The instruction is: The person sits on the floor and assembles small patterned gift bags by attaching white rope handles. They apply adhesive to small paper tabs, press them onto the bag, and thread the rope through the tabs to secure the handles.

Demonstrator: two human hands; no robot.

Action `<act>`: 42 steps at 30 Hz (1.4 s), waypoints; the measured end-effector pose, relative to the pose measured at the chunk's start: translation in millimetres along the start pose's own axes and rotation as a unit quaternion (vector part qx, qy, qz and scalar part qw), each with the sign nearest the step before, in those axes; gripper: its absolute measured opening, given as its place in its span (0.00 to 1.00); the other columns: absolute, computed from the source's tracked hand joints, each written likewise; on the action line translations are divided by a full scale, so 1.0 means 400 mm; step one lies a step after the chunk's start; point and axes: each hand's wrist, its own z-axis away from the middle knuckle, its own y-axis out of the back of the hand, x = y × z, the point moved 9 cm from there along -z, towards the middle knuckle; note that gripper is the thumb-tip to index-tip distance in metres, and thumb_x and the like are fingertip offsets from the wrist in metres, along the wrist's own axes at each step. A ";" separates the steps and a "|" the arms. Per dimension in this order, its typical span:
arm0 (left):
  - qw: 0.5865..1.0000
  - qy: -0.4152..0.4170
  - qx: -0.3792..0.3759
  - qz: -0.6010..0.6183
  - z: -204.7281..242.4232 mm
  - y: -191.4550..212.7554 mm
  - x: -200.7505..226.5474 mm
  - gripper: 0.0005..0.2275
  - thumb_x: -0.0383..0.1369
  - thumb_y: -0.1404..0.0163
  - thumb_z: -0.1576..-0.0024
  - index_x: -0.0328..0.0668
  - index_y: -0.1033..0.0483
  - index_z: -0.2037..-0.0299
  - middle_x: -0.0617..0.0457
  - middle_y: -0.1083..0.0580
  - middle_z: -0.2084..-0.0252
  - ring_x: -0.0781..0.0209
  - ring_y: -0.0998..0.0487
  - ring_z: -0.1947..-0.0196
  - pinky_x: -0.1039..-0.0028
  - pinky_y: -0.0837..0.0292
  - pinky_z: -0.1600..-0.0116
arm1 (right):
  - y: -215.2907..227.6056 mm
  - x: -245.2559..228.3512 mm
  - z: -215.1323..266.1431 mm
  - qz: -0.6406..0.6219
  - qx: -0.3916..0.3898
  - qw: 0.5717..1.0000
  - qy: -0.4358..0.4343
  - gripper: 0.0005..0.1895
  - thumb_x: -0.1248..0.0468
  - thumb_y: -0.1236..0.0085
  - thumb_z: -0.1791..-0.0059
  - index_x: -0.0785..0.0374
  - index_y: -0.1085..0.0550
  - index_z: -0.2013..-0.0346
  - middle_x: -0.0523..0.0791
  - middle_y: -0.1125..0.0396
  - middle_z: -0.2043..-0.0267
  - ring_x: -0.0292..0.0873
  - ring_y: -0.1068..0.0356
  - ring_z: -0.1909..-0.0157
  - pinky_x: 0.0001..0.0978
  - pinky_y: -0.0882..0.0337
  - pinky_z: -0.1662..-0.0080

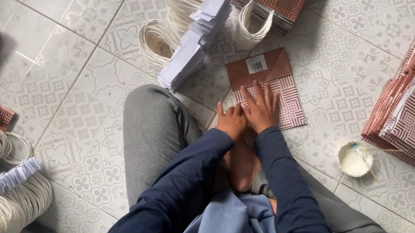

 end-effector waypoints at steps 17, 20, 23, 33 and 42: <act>0.889 0.177 0.394 0.150 0.346 0.637 -0.478 0.31 0.45 0.34 0.51 0.44 0.34 0.42 0.49 0.33 0.50 0.43 0.28 0.51 0.52 0.31 0.47 | 0.098 -0.107 -0.142 -0.217 0.024 0.973 0.070 0.23 0.58 0.45 0.43 0.49 0.29 0.32 0.48 0.33 0.38 0.54 0.32 0.37 0.48 0.33 0.38; 0.907 0.185 0.343 0.160 0.333 0.610 -0.510 0.33 0.47 0.32 0.54 0.44 0.36 0.43 0.49 0.34 0.52 0.41 0.28 0.51 0.50 0.31 0.48 | 0.141 -0.213 -0.244 -0.247 0.071 0.963 0.076 0.27 0.59 0.43 0.43 0.52 0.34 0.28 0.47 0.32 0.43 0.51 0.28 0.43 0.45 0.28 0.43; 0.919 0.183 0.306 0.171 0.314 0.598 -0.513 0.28 0.45 0.33 0.53 0.46 0.36 0.49 0.51 0.34 0.55 0.42 0.26 0.53 0.51 0.30 0.50 | 0.130 -0.264 -0.332 -0.262 0.099 0.958 0.069 0.29 0.57 0.44 0.42 0.52 0.37 0.26 0.48 0.33 0.44 0.52 0.28 0.44 0.46 0.26 0.44; 0.917 0.181 0.295 0.196 0.299 0.587 -0.527 0.23 0.41 0.35 0.51 0.47 0.36 0.54 0.49 0.33 0.57 0.39 0.25 0.54 0.50 0.31 0.50 | 0.137 -0.286 -0.405 -0.287 0.124 0.950 -0.017 0.25 0.61 0.31 0.50 0.53 0.28 0.39 0.43 0.39 0.57 0.41 0.28 0.66 0.33 0.25 0.65; 0.875 0.130 0.412 0.219 0.356 0.666 -0.534 0.27 0.56 0.37 0.51 0.47 0.31 0.54 0.50 0.30 0.59 0.41 0.25 0.56 0.48 0.36 0.45 | 0.161 -0.284 -0.338 -0.679 0.126 0.706 -0.156 0.16 0.69 0.38 0.48 0.62 0.31 0.47 0.47 0.29 0.66 0.39 0.23 0.65 0.29 0.17 0.60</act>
